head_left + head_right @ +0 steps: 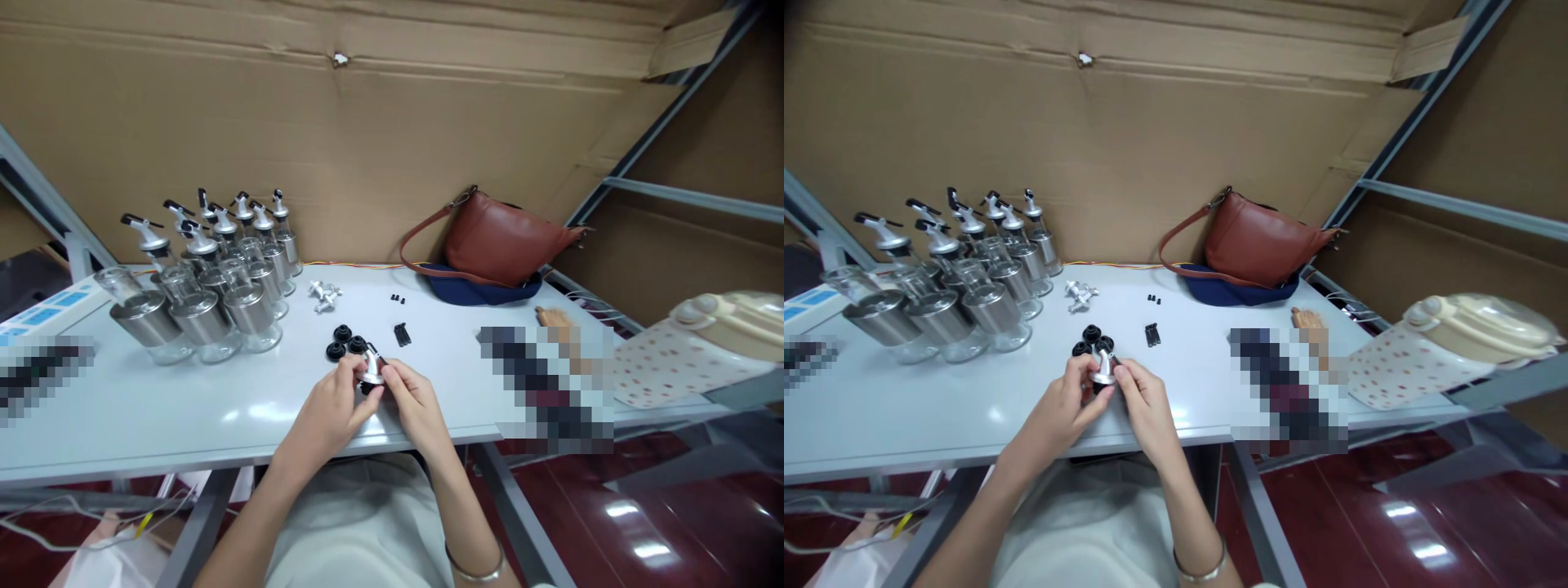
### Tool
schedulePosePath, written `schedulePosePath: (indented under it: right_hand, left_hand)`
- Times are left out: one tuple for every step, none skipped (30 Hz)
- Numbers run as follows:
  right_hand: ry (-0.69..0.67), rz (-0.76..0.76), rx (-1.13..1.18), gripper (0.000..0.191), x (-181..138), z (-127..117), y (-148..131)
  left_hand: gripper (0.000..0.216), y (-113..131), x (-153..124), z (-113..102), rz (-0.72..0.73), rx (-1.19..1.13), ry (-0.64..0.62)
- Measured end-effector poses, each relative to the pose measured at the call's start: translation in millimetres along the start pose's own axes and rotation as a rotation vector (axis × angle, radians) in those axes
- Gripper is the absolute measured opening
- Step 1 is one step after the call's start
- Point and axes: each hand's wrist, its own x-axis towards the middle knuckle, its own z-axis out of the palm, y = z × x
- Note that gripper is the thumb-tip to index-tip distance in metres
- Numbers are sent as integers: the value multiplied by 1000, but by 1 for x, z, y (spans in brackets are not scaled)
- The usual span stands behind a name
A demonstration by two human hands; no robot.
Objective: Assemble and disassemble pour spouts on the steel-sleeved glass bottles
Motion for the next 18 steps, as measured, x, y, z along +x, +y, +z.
schedulePosePath:
  right_hand:
    - [26, 4, 25, 27, 0, 1, 1]
    - [51, 4, 43, 27, 0, 1, 2]
    - [69, 2, 49, 27, 0, 2, 3]
    - [78, 1, 43, 27, 0, 2, 3]
    - [76, 0, 26, 26, -1, 2, 4]
    - [72, -3, 4, 25, -1, 3, 4]
    - [72, -9, -22, 25, -2, 3, 4]
    - [75, -15, -51, 25, -3, 3, 4]
    - [81, -22, -82, 25, -4, 3, 4]
    - [90, -30, -114, 25, -5, 4, 4]
    - [102, -38, -142, 25, -5, 4, 4]
    - [113, -46, -165, 25, -5, 4, 4]
    - [120, -54, -184, 26, -5, 4, 4]
    - [118, -65, -201, 30, -5, 4, 4]
    - [104, -82, -218, 34, -5, 3, 4]
    - [78, -105, -235, 37, -4, 3, 4]
    - [48, -132, -254, 37, -3, 3, 4]
    - [20, -157, -270, 37, -3, 2, 4]
  left_hand:
    - [22, 0, 0, 0, -9, -11, 1]
    - [24, 0, 0, 1, -20, -18, 4]
    - [25, 0, 0, 1, -31, -20, 10]
    - [26, 0, 0, 1, -40, -15, 15]
    - [27, 0, 1, 1, -46, -2, 17]
    - [27, 1, 1, 1, -49, 21, 15]
    - [27, 1, 2, 1, -47, 53, 9]
    - [26, 1, 2, 1, -41, 91, 3]
    - [25, 1, 3, 2, -28, 128, -5]
    - [25, 1, 3, 2, -13, 157, -10]
    - [24, 0, 3, 2, 4, 176, -16]
    - [25, 0, 3, 2, 22, 184, -22]
    - [26, 0, 3, 2, 38, 185, -31]
    - [28, 0, 3, 2, 48, 182, -40]
    - [30, 0, 2, 2, 53, 177, -48]
    - [31, 0, 2, 1, 53, 170, -55]
    - [33, 0, 2, 1, 49, 162, -61]
    - [34, 0, 2, 1, 42, 153, -65]
